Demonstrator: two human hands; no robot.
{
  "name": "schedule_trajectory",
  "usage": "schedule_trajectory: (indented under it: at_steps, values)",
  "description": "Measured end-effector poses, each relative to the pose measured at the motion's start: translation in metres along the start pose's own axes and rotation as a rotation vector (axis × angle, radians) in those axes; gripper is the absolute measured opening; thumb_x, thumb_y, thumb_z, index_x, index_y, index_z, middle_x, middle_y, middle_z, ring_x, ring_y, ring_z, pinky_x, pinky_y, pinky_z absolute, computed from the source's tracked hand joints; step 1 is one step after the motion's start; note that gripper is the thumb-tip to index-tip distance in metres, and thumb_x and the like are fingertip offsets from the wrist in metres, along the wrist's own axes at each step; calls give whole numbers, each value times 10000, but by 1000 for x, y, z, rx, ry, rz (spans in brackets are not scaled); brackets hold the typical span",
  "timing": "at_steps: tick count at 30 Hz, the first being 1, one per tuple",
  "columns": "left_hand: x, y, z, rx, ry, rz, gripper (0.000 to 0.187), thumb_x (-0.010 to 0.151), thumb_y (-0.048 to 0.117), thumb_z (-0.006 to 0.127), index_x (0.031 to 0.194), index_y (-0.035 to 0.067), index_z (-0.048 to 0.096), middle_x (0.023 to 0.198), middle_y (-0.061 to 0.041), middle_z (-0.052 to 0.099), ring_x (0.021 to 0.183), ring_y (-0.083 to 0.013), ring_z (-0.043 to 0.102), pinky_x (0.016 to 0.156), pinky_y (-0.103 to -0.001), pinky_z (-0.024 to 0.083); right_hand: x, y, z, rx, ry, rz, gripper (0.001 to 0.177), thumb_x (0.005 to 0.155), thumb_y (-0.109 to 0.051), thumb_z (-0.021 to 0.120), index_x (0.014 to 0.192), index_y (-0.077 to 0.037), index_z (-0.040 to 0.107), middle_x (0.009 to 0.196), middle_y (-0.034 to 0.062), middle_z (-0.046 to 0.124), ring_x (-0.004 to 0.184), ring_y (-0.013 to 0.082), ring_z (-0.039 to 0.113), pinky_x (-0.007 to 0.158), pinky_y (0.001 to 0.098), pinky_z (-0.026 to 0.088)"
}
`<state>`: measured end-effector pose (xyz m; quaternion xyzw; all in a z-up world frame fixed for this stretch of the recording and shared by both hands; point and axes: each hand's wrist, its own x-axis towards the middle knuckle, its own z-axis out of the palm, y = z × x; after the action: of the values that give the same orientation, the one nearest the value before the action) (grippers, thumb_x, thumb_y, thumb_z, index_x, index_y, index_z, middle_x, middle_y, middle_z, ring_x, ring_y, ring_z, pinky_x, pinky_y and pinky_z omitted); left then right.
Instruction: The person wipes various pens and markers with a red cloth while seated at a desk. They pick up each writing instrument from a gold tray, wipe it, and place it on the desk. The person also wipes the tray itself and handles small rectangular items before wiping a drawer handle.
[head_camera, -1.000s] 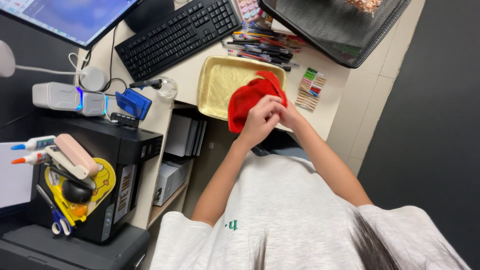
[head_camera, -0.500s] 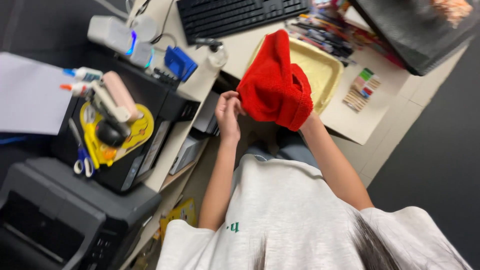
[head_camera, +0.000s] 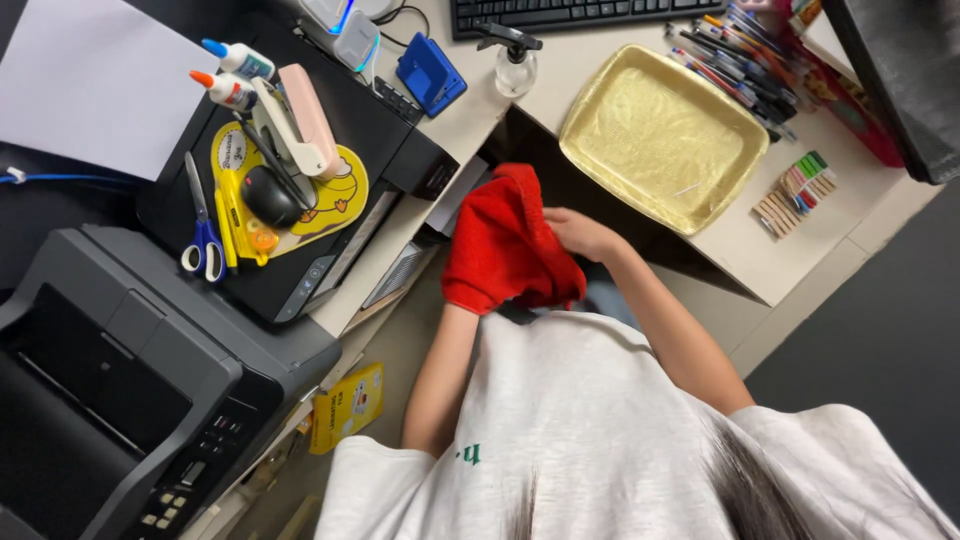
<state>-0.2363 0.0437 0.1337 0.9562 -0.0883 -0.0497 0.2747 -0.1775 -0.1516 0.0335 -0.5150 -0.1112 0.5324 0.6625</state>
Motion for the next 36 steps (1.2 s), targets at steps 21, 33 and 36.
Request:
schedule_trajectory:
  at_steps: [21,33,36]
  values:
    - [0,-66,29,256,234,-65,382,1013,150,547,1387,77,516,1382,-103,575,1309,-241,531,1075,-350,428,184,-126,-107,-1005,876,-420,778,821,-290,916,1504,-236,549,1296,79,579,1215,338,469,1105,449,393]
    - [-9,-54,-7,488,316,-43,219,949,189,562,1153,124,609,1102,-72,659,1047,-235,647,823,-382,531,143,-140,-64,-963,548,-501,253,1039,-156,768,1216,-41,629,999,139,630,890,277,608,853,366,530]
    - [-14,-42,-36,553,333,-47,177,941,160,551,1105,130,610,1030,-65,646,974,-231,651,748,-379,530,108,-153,-20,-1149,459,-768,321,905,-108,816,1131,0,616,1129,143,611,909,257,635,789,391,534]
